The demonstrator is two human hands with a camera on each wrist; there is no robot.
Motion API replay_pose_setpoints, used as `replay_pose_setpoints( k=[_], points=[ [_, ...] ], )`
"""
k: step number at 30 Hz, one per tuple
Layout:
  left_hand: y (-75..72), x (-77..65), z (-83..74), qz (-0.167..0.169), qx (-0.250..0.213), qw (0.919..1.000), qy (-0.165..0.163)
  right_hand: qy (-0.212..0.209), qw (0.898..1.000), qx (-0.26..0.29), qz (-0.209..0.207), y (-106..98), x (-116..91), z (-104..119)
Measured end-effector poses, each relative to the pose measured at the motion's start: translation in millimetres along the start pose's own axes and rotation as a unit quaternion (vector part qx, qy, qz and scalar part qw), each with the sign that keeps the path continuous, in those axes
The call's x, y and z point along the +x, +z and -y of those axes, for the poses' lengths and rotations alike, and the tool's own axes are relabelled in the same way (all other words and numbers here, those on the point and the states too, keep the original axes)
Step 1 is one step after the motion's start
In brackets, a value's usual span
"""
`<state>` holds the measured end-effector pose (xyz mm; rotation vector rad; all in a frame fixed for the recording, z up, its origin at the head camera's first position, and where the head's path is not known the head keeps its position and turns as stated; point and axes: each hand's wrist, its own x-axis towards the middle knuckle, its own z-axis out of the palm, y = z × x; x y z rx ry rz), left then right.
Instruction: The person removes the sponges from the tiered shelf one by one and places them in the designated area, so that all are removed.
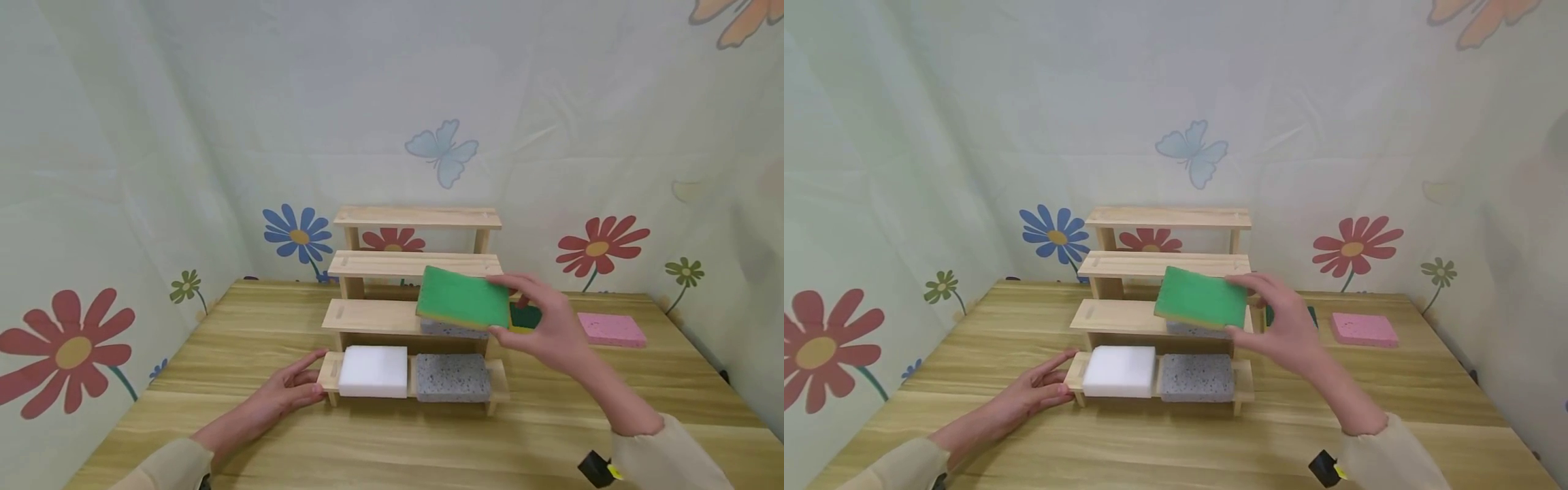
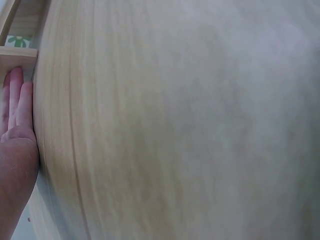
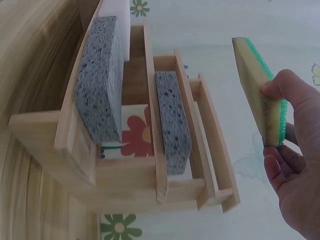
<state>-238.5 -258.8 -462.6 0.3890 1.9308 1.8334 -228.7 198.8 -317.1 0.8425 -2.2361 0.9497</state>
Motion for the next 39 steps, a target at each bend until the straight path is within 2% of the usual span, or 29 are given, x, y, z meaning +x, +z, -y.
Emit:
replay_pose_setpoints(
  k=[7, 13, 23, 33, 39],
  points=[
    [0.2, 0.4, 1.4, -0.002, 0.000, 1.0000, -0.001, 0.000, 0.999, -0.024, -0.033, -20, -19, -9],
    [-1.6, 0.7, 2.9, -0.004, -0.003, 1.0000, 0.003, -0.004, 0.999, -0.020, -0.025, -36, -34, -18],
    [-1.7, 1.4, 4.1, -0.003, 0.001, 1.0000, 0.005, 0.071, 0.997, 0.023, 0.003, -67, -67, -39],
    [-0.9, 1.3, -0.3, -0.003, -0.001, 1.0000, 0.008, 0.108, 0.994, -0.020, 0.021, -74, -84, -71],
    [-0.4, 1.1, 1.9, -0.003, 0.004, 0.9999, 0.012, 0.119, 0.991, -0.035, 0.054, -75, -90, -85]
  ],
)
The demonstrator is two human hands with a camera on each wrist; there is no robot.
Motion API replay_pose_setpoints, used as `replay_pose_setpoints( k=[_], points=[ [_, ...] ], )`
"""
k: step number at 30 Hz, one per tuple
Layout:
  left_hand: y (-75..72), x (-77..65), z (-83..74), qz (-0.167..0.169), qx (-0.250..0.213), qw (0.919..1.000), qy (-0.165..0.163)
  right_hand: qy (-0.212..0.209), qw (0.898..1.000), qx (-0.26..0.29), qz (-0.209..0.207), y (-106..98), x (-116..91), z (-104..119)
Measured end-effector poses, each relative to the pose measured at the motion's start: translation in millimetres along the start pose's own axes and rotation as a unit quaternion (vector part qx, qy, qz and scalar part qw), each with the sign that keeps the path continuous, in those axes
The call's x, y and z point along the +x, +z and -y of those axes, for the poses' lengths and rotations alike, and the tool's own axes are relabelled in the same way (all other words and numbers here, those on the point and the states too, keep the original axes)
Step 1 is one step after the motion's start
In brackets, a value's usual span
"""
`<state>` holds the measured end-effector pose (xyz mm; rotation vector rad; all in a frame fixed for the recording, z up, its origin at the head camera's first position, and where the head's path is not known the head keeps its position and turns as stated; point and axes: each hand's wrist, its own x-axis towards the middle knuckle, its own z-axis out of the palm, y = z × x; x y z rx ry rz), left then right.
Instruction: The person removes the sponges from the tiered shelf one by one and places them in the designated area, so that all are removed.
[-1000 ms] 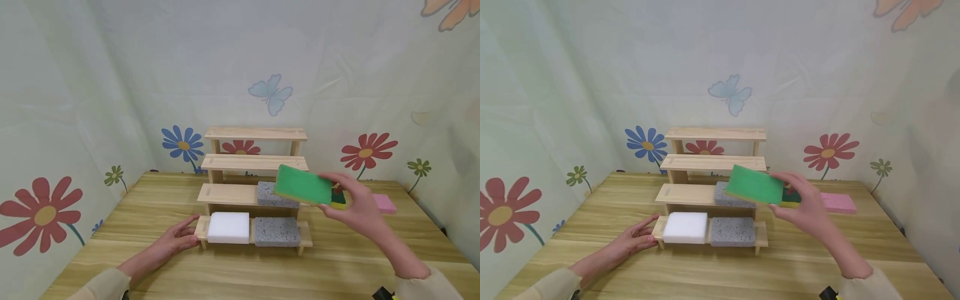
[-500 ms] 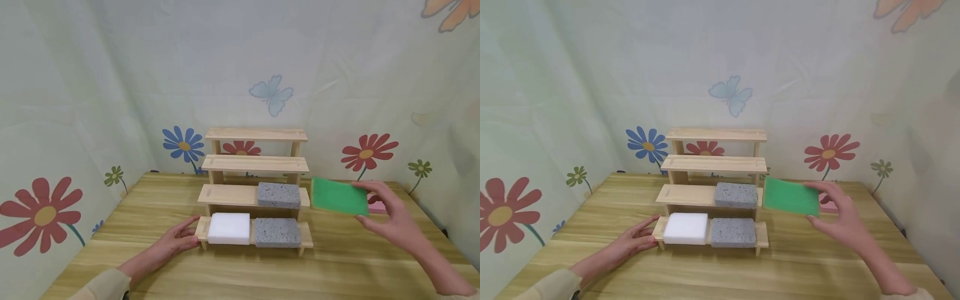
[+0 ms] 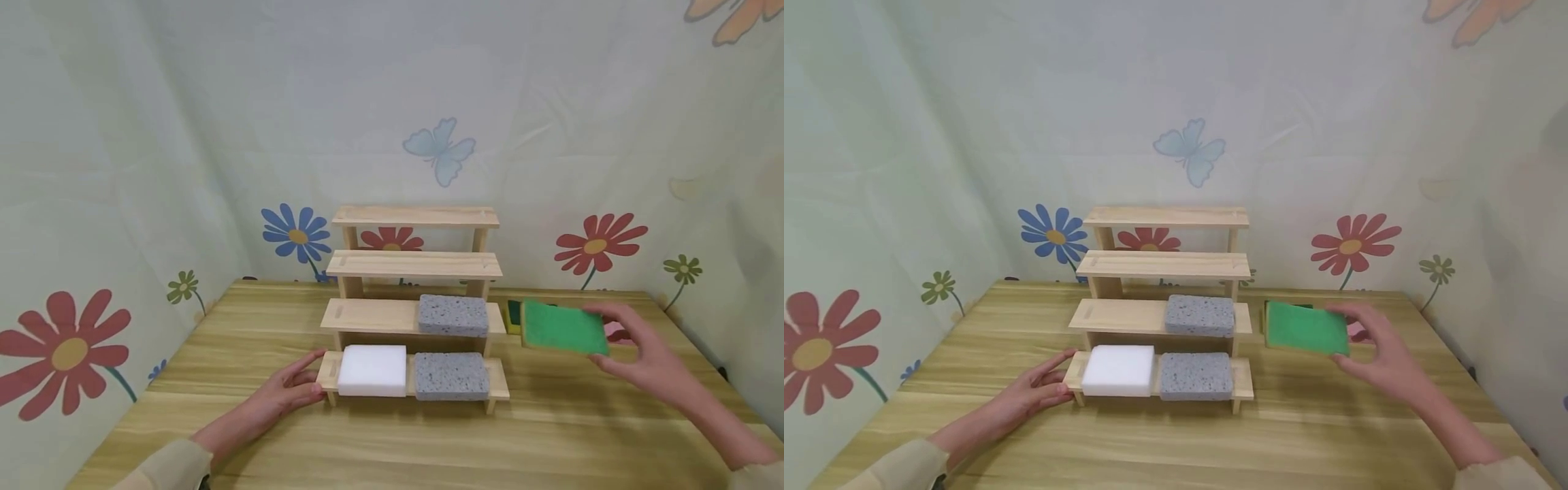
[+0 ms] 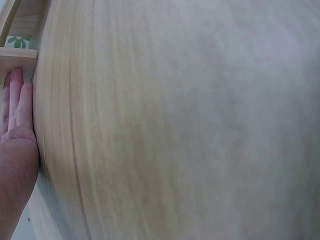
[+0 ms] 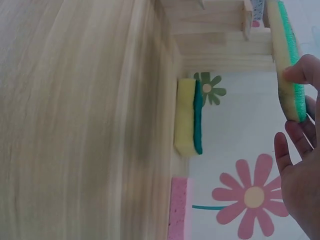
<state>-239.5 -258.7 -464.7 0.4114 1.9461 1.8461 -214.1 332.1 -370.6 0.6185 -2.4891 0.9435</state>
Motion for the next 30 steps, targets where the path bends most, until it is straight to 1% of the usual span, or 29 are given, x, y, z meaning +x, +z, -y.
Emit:
replay_pose_setpoints(
  k=[4, 7, 11, 14, 20, 26, 30],
  points=[
    [0.5, 0.0, -1.3, -0.001, -0.001, 1.0000, -0.002, -0.007, 1.000, -0.007, 0.018, 5, 0, -14],
    [1.2, -0.5, -2.7, 0.002, -0.003, 1.0000, -0.004, -0.018, 0.999, -0.011, 0.024, 11, -1, -25],
    [1.4, -1.2, -2.8, 0.003, -0.003, 1.0000, -0.004, -0.040, 0.998, -0.004, 0.042, 16, -1, -32],
    [1.4, -1.7, -2.6, 0.001, -0.003, 1.0000, -0.002, -0.042, 0.997, 0.003, 0.063, 19, 0, -36],
    [0.0, -0.9, -1.2, 0.001, -0.002, 1.0000, 0.002, 0.001, 0.994, 0.003, 0.109, 23, -1, -41],
    [-0.3, -0.6, -0.6, 0.001, -0.004, 1.0000, -0.003, 0.051, 0.986, -0.006, 0.159, 24, -2, -48],
    [0.2, -0.2, -0.7, 0.001, -0.008, 0.9999, -0.012, 0.064, 0.982, 0.003, 0.177, 26, -3, -52]
  ],
)
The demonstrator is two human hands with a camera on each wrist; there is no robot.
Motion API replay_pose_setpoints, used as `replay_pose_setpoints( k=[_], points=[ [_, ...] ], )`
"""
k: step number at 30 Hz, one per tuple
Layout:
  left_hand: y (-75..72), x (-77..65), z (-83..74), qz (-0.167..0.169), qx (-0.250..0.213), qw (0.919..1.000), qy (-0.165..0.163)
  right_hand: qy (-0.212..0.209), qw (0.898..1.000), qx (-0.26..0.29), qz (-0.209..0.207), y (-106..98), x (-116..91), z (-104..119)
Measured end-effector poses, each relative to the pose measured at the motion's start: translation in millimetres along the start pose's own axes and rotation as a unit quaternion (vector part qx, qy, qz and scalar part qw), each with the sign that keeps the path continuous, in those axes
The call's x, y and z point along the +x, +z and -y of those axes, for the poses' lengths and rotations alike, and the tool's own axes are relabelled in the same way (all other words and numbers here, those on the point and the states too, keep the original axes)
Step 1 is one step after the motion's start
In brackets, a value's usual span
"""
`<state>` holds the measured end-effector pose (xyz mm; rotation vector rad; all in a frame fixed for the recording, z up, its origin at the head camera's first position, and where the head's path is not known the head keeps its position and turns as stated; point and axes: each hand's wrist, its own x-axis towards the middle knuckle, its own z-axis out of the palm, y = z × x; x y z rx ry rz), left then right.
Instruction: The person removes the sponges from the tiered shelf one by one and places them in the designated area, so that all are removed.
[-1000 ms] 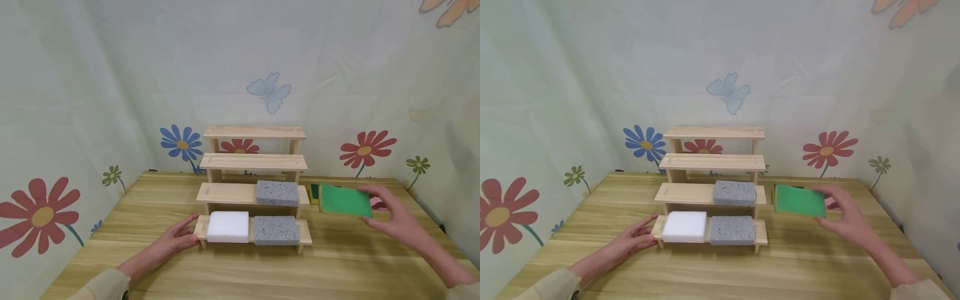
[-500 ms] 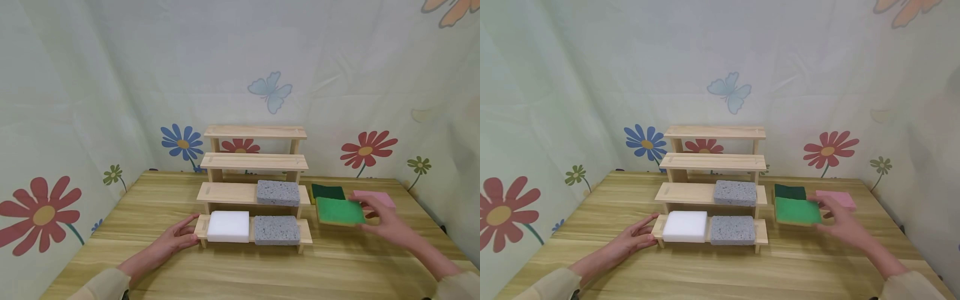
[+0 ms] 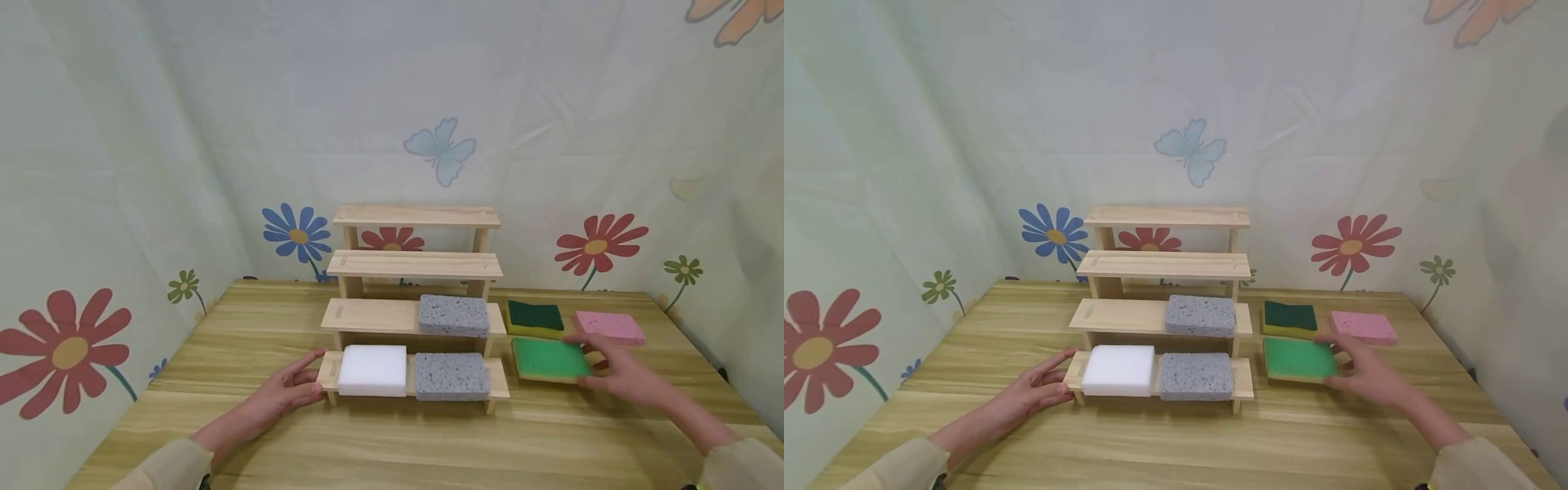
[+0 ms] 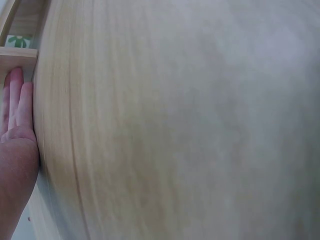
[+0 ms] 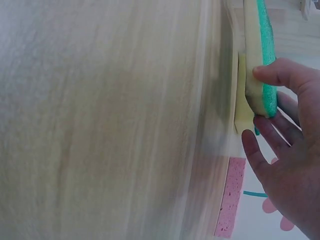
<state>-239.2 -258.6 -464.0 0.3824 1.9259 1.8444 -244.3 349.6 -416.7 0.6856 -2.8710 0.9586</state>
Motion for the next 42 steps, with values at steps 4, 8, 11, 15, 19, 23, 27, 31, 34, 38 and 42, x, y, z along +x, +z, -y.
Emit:
replay_pose_setpoints(
  k=[4, 8, 11, 15, 19, 23, 27, 31, 34, 38, 42],
  points=[
    [0.7, -0.6, -0.8, -0.001, 0.000, 1.0000, 0.001, 0.005, 1.000, 0.007, 0.007, 1, 0, 0],
    [1.2, -0.9, -1.2, -0.004, -0.002, 1.0000, 0.000, 0.007, 1.000, 0.002, 0.014, 2, 0, -3],
    [1.1, -0.8, -0.4, -0.005, -0.003, 1.0000, -0.002, 0.008, 1.000, 0.001, 0.020, 4, 0, -7],
    [0.9, -1.2, 0.6, -0.003, 0.001, 1.0000, -0.002, 0.016, 0.999, 0.007, 0.037, 7, 0, -11],
    [0.9, -1.9, 1.1, 0.000, 0.004, 1.0000, -0.003, 0.026, 0.998, 0.010, 0.051, 8, 0, -11],
    [0.6, -2.1, 1.5, -0.002, 0.004, 1.0000, -0.001, 0.031, 0.998, 0.010, 0.057, 8, 1, -10],
    [0.9, -2.6, 1.2, -0.004, 0.003, 1.0000, -0.001, 0.042, 0.997, 0.016, 0.067, 7, 2, -10],
    [1.1, -3.1, 0.9, -0.005, 0.004, 1.0000, -0.004, 0.046, 0.996, 0.029, 0.072, 6, 3, -13],
    [0.8, -3.1, 0.8, -0.006, 0.004, 0.9999, -0.007, 0.051, 0.995, 0.038, 0.075, 6, 3, -17],
    [-0.5, -1.7, 0.8, -0.005, 0.005, 1.0000, -0.005, 0.064, 0.993, 0.051, 0.082, 7, 5, -24],
    [-1.9, 0.5, 1.4, -0.004, 0.004, 1.0000, -0.001, 0.069, 0.993, 0.052, 0.079, 7, 7, -27]
  ],
)
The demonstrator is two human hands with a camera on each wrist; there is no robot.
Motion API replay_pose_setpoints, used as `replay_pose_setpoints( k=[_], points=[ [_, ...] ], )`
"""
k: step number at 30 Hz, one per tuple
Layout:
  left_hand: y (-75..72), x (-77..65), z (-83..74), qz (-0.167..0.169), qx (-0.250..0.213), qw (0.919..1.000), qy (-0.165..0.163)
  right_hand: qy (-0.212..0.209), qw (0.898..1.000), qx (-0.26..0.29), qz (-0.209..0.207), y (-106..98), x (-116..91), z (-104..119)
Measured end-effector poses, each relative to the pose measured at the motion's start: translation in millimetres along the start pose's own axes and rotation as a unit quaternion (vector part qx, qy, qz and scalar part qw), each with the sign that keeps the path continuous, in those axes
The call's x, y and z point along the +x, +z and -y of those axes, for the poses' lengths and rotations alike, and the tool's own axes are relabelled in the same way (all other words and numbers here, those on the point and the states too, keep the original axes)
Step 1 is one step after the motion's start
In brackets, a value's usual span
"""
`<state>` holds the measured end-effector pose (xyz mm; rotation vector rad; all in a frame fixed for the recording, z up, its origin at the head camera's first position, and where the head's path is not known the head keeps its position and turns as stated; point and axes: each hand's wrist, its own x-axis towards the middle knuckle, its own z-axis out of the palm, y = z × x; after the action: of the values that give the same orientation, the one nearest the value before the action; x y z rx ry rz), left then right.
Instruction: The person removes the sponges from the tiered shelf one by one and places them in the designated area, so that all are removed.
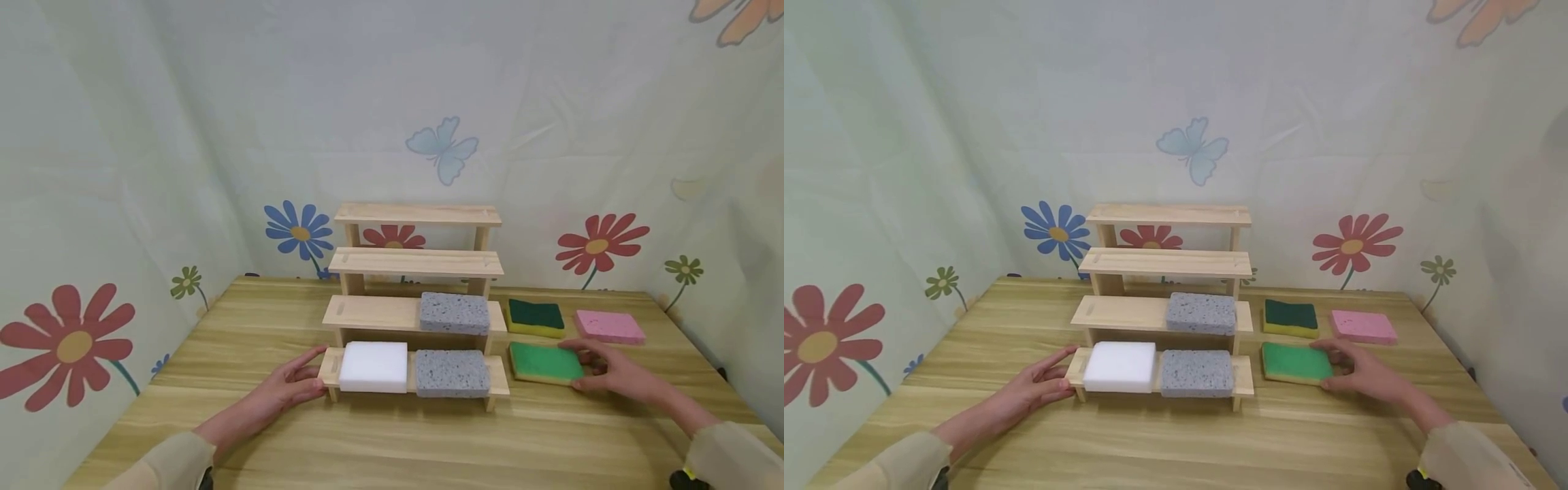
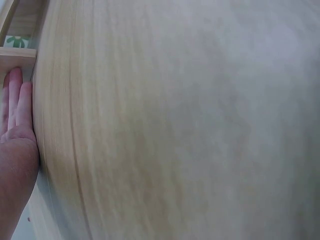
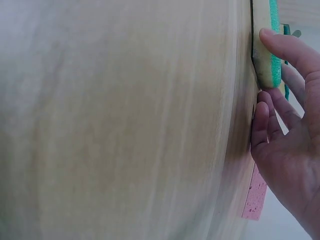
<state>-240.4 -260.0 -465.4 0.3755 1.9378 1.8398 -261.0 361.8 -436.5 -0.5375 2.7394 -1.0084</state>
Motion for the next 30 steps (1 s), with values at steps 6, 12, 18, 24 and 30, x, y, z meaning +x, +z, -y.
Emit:
replay_pose_setpoints(
  k=[6, 12, 18, 24, 30],
  points=[
    [0.3, -0.6, -0.4, -0.002, -0.001, 1.0000, -0.004, -0.006, 1.000, -0.004, -0.007, -0.3, 0.1, -1.6],
    [3.0, 1.5, -4.0, -0.010, 0.005, 0.9999, -0.010, -0.013, 1.000, -0.003, -0.022, -2.3, -2.2, -4.4],
    [3.0, 1.7, -4.8, -0.009, 0.002, 0.9999, -0.007, -0.008, 1.000, -0.004, -0.016, -3.6, -2.1, -4.0],
    [2.4, -1.3, -3.5, -0.006, -0.001, 1.0000, -0.002, -0.004, 1.000, 0.001, -0.006, -1.7, -0.3, -4.1],
    [2.7, -2.5, -4.0, -0.006, -0.001, 1.0000, -0.001, -0.005, 1.000, 0.001, -0.008, -0.6, -0.7, -4.6]
  ],
)
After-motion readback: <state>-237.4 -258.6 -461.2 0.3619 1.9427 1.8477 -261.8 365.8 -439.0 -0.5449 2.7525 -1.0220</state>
